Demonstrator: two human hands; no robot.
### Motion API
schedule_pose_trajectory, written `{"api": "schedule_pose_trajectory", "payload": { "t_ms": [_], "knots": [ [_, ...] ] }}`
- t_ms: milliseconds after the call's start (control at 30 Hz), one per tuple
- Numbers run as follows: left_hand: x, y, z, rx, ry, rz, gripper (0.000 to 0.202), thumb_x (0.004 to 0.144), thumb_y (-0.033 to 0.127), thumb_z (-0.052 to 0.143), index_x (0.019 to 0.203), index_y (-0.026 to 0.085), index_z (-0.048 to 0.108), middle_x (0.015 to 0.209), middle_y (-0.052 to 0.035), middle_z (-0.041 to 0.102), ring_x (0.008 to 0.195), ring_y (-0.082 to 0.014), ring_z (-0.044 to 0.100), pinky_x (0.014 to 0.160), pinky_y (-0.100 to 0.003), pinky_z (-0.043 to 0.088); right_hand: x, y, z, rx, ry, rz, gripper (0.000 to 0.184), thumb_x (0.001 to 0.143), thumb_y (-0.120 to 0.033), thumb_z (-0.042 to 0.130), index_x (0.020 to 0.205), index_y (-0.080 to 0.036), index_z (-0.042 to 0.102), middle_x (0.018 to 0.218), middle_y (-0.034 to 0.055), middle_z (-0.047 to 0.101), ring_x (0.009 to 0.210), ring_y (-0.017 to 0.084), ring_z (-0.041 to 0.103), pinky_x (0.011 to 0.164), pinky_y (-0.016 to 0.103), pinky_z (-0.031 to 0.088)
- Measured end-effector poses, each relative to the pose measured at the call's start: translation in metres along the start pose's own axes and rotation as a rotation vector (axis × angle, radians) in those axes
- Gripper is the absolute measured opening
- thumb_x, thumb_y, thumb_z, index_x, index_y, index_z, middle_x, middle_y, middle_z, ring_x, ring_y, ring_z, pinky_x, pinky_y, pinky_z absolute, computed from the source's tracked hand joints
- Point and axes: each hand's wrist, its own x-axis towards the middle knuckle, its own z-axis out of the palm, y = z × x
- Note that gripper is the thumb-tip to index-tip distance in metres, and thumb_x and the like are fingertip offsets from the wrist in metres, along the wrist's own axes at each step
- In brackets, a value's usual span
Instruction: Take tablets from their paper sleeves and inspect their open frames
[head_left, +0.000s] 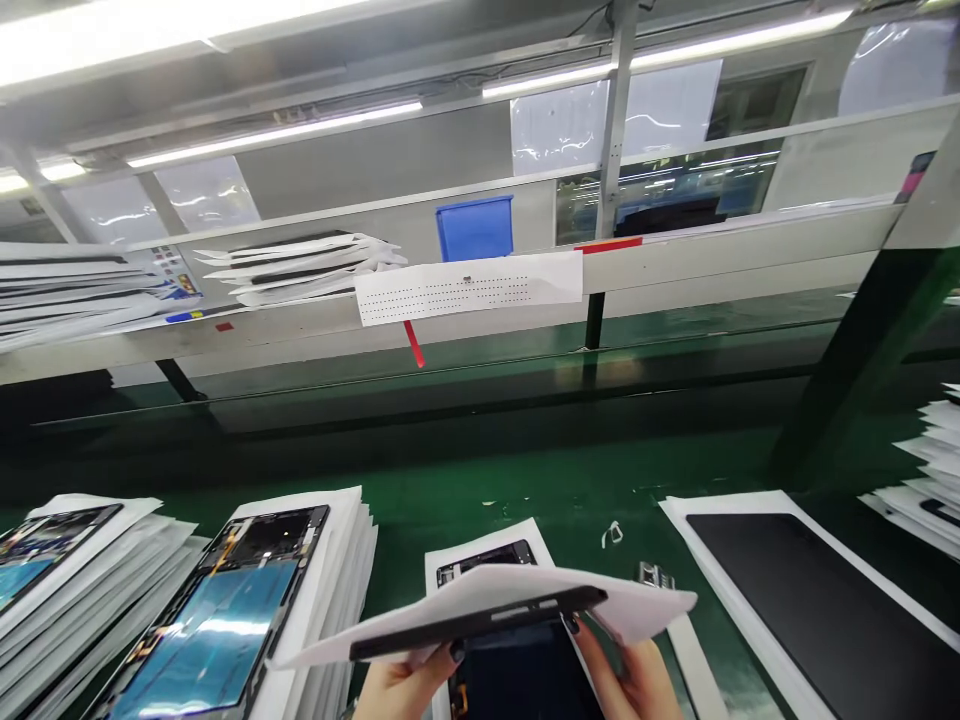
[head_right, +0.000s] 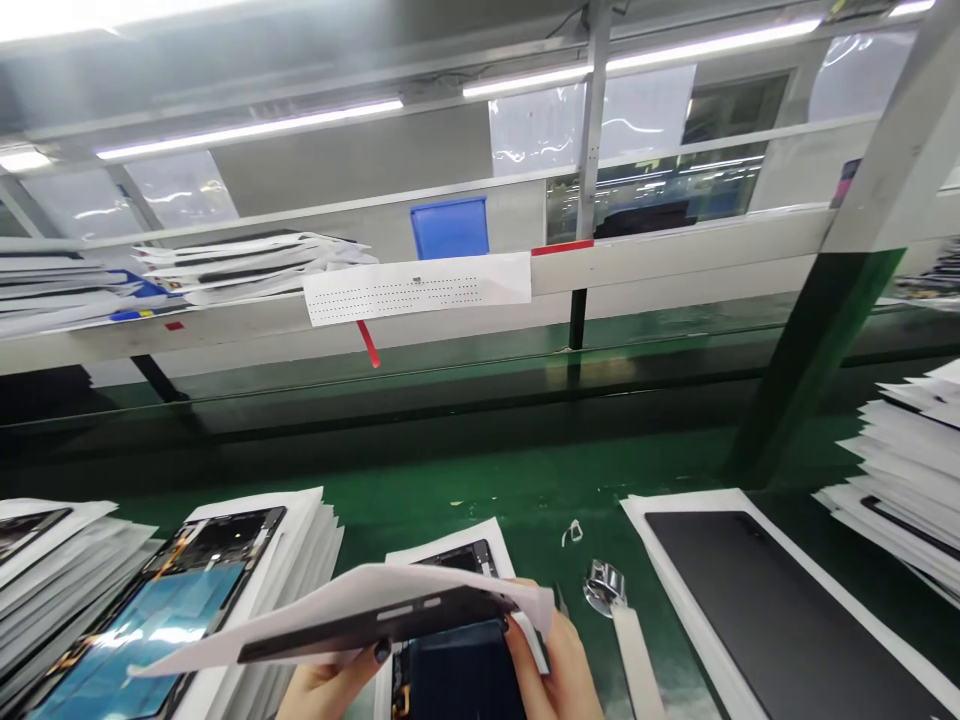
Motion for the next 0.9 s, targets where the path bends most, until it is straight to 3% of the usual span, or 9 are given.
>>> {"api": "schedule_pose_trajectory", "payload": {
  "t_ms": [67, 233, 367, 467, 533, 600, 667, 800, 900],
  "knots": [
    [0.004, 0.002, -0.001, 0.055, -0.082, 0.061, 0.046, 0.053, 0.065, 0.084, 0.069, 0.022, 0.08, 0.078, -0.0105, 0.079, 0.089, -0.0356, 0.071, 0.092, -0.047, 0.054, 0.006, -0.006, -0.002, 0.01, -0.015, -0.048, 0.034, 0.092, -0.021, 0.06, 0.125, -0.023, 0.064, 0.117, 0.0111, 0.073, 0.105, 0.029, 0.072, 0.093, 0.034, 0.058],
    [0.016, 0.02, 0.005, 0.108, -0.423, 0.242, 0.035, 0.071, 0.057, 0.076, 0.066, 0.023, 0.082, 0.078, -0.0125, 0.079, 0.074, -0.0313, 0.073, 0.072, -0.038, 0.059, 0.017, -0.017, -0.008, 0.068, -0.081, -0.097, 0.038, 0.09, -0.013, 0.057, 0.127, -0.025, 0.06, 0.115, 0.0087, 0.072, 0.107, 0.026, 0.07, 0.095, 0.032, 0.056],
    [0.016, 0.028, 0.004, 0.154, -0.486, 0.316, 0.037, 0.082, 0.057, 0.066, 0.08, 0.025, 0.084, 0.089, -0.0139, 0.08, 0.081, -0.0301, 0.074, 0.078, -0.037, 0.057, 0.018, -0.018, -0.011, 0.112, -0.092, -0.093, 0.042, 0.09, -0.012, 0.054, 0.13, -0.025, 0.058, 0.116, 0.0099, 0.071, 0.11, 0.027, 0.068, 0.095, 0.035, 0.055],
    [0.011, 0.027, -0.003, 0.165, -0.514, 0.333, 0.044, 0.08, 0.062, 0.064, 0.075, 0.024, 0.084, 0.086, -0.0144, 0.08, 0.079, -0.0302, 0.073, 0.08, -0.038, 0.057, 0.015, -0.015, -0.009, 0.152, -0.079, -0.135, 0.044, 0.09, -0.013, 0.053, 0.132, -0.025, 0.056, 0.116, 0.0102, 0.07, 0.109, 0.027, 0.068, 0.094, 0.035, 0.056],
    [0.006, 0.023, -0.008, 0.164, -0.422, 0.244, 0.042, 0.071, 0.063, 0.073, 0.071, 0.022, 0.083, 0.082, -0.013, 0.08, 0.078, -0.031, 0.073, 0.08, -0.039, 0.058, 0.011, -0.014, -0.007, 0.143, -0.052, -0.118, 0.04, 0.089, -0.016, 0.058, 0.127, -0.025, 0.061, 0.109, 0.0098, 0.073, 0.101, 0.027, 0.07, 0.089, 0.035, 0.058],
    [0.0, 0.021, -0.013, 0.093, -0.172, 0.079, 0.042, 0.059, 0.06, 0.083, 0.075, 0.021, 0.081, 0.082, -0.01, 0.08, 0.083, -0.0324, 0.073, 0.081, -0.039, 0.059, 0.009, -0.015, -0.006, 0.118, -0.003, -0.006, 0.031, 0.087, -0.023, 0.067, 0.117, -0.026, 0.069, 0.1, 0.0095, 0.075, 0.09, 0.027, 0.072, 0.08, 0.034, 0.06],
    [-0.003, 0.022, -0.017, 0.0, -0.018, -0.057, 0.048, 0.052, 0.056, 0.088, 0.079, 0.019, 0.079, 0.083, -0.0096, 0.08, 0.086, -0.0348, 0.073, 0.078, -0.04, 0.06, 0.008, -0.017, -0.008, 0.169, -0.025, 0.154, 0.025, 0.083, -0.035, 0.073, 0.105, -0.024, 0.074, 0.092, 0.0102, 0.075, 0.082, 0.027, 0.071, 0.074, 0.036, 0.06],
    [-0.002, 0.027, -0.017, -0.131, -0.032, -0.323, 0.053, 0.046, 0.045, 0.093, 0.086, 0.016, 0.073, 0.08, -0.0093, 0.079, 0.076, -0.0348, 0.074, 0.066, -0.039, 0.061, 0.01, -0.022, -0.009, 0.5, -0.087, 0.445, 0.04, 0.075, -0.058, 0.074, 0.092, -0.021, 0.076, 0.086, 0.0098, 0.073, 0.078, 0.027, 0.07, 0.073, 0.041, 0.059],
    [0.002, 0.024, -0.014, -0.198, -0.065, -0.463, 0.063, 0.039, 0.037, 0.096, 0.094, 0.016, 0.071, 0.077, -0.0084, 0.079, 0.081, -0.0372, 0.075, 0.068, -0.039, 0.061, 0.014, -0.028, -0.009, 0.728, -0.127, 0.659, 0.048, 0.068, -0.061, 0.078, 0.093, -0.021, 0.074, 0.087, 0.0084, 0.073, 0.081, 0.027, 0.07, 0.072, 0.039, 0.058]
  ]
}}
